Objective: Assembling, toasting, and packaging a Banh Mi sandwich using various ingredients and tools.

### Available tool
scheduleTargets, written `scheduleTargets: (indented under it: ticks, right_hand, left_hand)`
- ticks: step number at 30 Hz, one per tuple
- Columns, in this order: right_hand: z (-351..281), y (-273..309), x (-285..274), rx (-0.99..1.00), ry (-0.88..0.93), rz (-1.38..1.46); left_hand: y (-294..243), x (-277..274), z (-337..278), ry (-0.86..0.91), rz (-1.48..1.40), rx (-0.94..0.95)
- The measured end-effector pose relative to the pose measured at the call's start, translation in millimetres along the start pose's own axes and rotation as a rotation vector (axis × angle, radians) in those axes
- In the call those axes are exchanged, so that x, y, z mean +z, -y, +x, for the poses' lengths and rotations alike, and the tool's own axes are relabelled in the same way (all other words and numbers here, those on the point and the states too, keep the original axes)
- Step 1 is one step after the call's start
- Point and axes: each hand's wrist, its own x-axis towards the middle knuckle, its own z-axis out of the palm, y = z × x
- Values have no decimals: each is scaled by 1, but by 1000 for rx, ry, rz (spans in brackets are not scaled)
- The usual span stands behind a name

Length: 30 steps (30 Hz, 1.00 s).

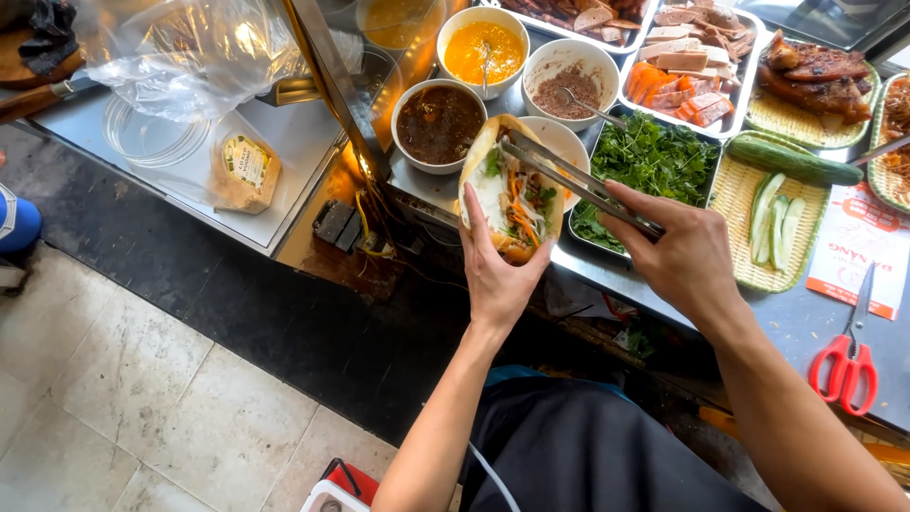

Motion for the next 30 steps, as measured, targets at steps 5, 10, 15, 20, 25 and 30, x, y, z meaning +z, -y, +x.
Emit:
scheduleTargets:
  ticks: [5, 10, 15, 20, 25, 30]
  right_hand:
    - [-15, -27, -16, 99, -167, 20]
    - [-43, -173, 39, 188, -276, -176]
    - [-54, -241, 80, 55, -350, -492]
    - [9, -142, 96, 190, -112, 213]
    - [100, -91, 162, 396, 1, 910]
    - [138, -48, 152, 182, -46, 699]
  left_hand:
    - [26, -10, 9, -128, 42, 120]
    - [34, -29, 16, -199, 117, 128]
    - [24, -47, 17, -220, 70, 101]
    - [15, -69, 10, -175, -201, -108]
    - [8, -79, 2, -151, -268, -174]
    - [1, -91, 1, -127, -318, -213]
